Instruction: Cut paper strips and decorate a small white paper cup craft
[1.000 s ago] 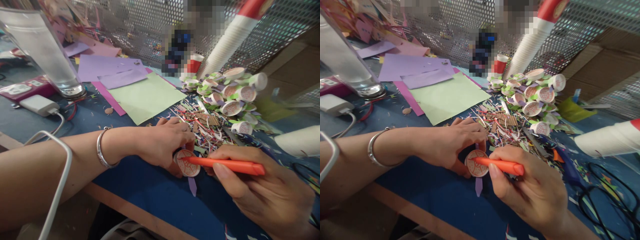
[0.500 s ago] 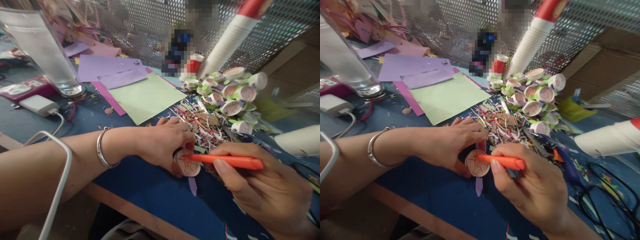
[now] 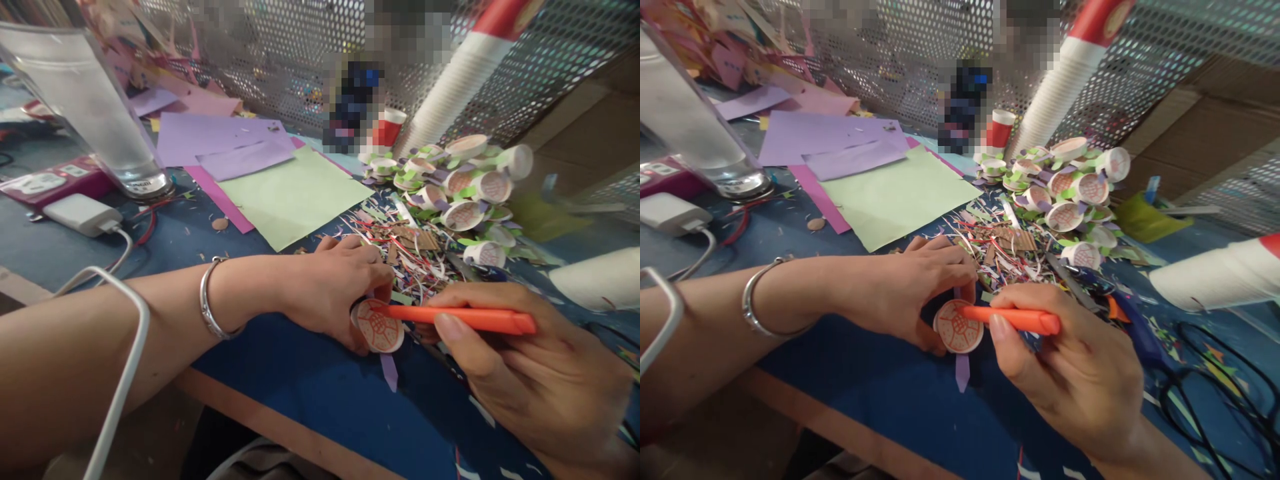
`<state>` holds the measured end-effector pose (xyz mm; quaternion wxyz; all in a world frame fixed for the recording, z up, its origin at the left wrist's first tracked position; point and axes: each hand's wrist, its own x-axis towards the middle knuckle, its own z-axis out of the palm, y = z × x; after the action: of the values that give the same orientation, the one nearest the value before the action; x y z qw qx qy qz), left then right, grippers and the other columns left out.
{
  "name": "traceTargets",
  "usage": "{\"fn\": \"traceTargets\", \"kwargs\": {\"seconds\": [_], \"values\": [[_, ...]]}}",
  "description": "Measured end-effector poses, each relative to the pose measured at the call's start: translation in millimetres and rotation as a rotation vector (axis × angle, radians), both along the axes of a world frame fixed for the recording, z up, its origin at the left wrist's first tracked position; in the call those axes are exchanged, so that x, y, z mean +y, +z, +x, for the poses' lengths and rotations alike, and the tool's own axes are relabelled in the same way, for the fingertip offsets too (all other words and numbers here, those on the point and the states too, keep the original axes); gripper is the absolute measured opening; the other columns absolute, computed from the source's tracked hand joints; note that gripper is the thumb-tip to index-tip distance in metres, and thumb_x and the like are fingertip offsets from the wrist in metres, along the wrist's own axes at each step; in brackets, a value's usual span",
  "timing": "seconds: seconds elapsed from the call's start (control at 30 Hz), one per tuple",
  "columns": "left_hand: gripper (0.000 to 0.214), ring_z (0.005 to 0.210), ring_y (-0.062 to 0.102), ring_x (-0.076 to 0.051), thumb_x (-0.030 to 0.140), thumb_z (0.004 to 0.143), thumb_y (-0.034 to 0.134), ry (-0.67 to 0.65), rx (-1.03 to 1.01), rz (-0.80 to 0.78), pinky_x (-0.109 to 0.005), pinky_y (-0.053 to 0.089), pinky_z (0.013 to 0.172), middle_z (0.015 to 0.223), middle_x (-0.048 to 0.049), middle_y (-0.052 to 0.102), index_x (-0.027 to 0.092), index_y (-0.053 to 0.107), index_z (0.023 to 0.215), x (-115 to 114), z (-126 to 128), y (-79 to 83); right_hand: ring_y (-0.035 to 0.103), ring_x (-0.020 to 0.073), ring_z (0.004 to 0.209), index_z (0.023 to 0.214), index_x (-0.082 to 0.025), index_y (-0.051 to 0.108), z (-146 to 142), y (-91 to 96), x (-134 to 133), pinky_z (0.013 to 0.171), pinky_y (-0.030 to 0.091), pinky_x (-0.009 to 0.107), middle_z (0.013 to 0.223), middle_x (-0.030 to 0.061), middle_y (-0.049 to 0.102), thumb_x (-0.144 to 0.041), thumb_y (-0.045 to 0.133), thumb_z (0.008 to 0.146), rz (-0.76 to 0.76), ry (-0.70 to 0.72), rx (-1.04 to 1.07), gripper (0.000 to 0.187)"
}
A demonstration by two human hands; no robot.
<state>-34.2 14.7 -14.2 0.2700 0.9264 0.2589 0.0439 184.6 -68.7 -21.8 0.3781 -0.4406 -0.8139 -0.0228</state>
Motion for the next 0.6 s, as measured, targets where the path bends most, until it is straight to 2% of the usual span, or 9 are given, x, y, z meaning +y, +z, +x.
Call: {"fn": "traceTargets", "kwargs": {"seconds": [0.1,0.23,0.33,0.43,0.53,0.6], "values": [[0.053,0.121,0.047,-0.030,0.047,0.070,0.087,-0.015,-0.008,0.008,-0.042,0.035,0.096,0.123,-0.0052,0.060,0.023,0.063,0.110,-1,0,1.0,0.068,0.0148,0.061,0.101,-0.029,0.070,3,-2.4,-3,0.061,0.058,0.028,0.084,-0.0032,0.076,-0.017,0.069,0.091,0.008,-0.037,0.079,0.016],[0.053,0.120,0.047,-0.029,0.041,0.070,0.087,-0.013,-0.049,0.073,-0.041,0.035,0.096,0.122,-0.0062,0.059,0.022,0.062,0.113,-1,-2,2.6,0.067,0.0171,0.060,0.101,-0.029,0.074,12,-6.9,-5,0.056,0.053,0.034,0.084,-0.0012,0.076,-0.015,0.073,0.087,0.035,-0.116,0.241,0.020],[0.046,0.117,0.046,-0.029,0.033,0.074,0.080,0.034,-0.126,0.171,-0.042,0.035,0.094,0.121,-0.0070,0.059,0.021,0.060,0.114,-1,-5,3.8,0.068,0.0186,0.061,0.096,-0.027,0.076,14,-6.6,-4,0.057,0.052,0.037,0.083,0.0014,0.076,-0.019,0.072,0.089,0.101,-0.221,0.282,0.011],[0.048,0.115,0.045,-0.029,0.024,0.072,0.074,0.114,-0.187,0.236,-0.043,0.035,0.093,0.127,-0.0081,0.057,0.022,0.058,0.117,-2,-7,4.0,0.072,0.0189,0.061,0.104,-0.026,0.078,12,-5.1,-2,0.056,0.055,0.035,0.085,0.0024,0.077,-0.015,0.070,0.091,0.150,-0.208,0.318,0.018],[0.053,0.121,0.042,-0.031,0.016,0.069,0.068,0.195,-0.230,0.270,-0.045,0.035,0.098,0.137,-0.0085,0.052,0.024,0.057,0.120,-6,-5,3.9,0.075,0.0186,0.065,0.118,-0.027,0.074,9,-6.0,1,0.058,0.061,0.033,0.090,0.0015,0.079,-0.010,0.067,0.092,0.075,-0.157,0.374,0.031],[0.053,0.126,0.040,-0.032,0.011,0.071,0.064,0.240,-0.253,0.315,-0.047,0.035,0.100,0.143,-0.0091,0.048,0.024,0.057,0.122,-10,-3,4.1,0.077,0.0191,0.073,0.121,-0.027,0.072,9,-7.5,2,0.065,0.064,0.032,0.097,0.0016,0.081,-0.010,0.066,0.094,-0.002,-0.160,0.355,0.032]]}}
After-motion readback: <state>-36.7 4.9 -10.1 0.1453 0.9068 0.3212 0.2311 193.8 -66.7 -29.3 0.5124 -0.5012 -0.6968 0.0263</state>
